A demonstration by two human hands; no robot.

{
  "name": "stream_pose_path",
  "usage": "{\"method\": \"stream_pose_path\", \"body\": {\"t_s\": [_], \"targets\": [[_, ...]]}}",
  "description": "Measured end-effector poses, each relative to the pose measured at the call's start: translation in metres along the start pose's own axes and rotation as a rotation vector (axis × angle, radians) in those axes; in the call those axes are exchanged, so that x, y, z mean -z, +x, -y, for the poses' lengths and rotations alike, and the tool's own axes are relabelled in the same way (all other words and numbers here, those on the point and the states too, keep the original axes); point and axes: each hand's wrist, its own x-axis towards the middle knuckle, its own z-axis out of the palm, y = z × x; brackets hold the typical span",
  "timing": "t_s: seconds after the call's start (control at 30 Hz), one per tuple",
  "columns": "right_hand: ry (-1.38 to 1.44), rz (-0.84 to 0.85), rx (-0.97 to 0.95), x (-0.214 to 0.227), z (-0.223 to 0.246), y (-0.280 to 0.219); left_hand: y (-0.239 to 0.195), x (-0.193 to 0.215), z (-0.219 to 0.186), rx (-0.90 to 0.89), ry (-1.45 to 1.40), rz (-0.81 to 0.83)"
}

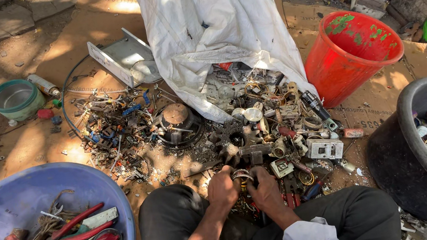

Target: The person sits on the ground and uses a hammer to break apart and separate various metal items from a pile of scrap. They repeatedly strike metal objects to dislodge parts and sort them into different piles or containers.

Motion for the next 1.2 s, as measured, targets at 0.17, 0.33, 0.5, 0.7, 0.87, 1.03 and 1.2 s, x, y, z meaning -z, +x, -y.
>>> {"method": "stream_pose_path", "body": {"t_s": [0.17, 0.33, 0.5, 0.7, 0.87, 1.03, 1.2], "targets": [[0.676, 0.206, -0.532, 0.005, 0.003, 0.016, 0.016, 0.0, 0.008, 0.297, -0.551, 0.377], [0.908, 0.202, -0.7, 0.019, 0.009, 0.025, 0.027, -0.006, 0.024, 0.578, -1.084, 0.298], [0.485, 0.264, -0.566, 0.004, 0.025, 0.063, 0.046, 0.026, 0.042, 0.672, -1.113, -0.374], [0.786, 0.177, -0.509, -0.104, 0.053, 0.172, 0.04, 0.08, 0.034, 0.585, -1.336, -0.688], [0.89, 0.14, -0.778, -0.174, 0.052, 0.221, 0.039, 0.101, 0.022, 0.71, -1.379, -0.617], [1.034, 0.168, -0.743, -0.184, 0.032, 0.214, 0.053, 0.093, 0.025, 0.669, -1.421, -0.558], [1.02, 0.161, -0.731, -0.178, 0.039, 0.223, 0.06, 0.078, 0.036, 0.671, -1.504, -0.555]]}}
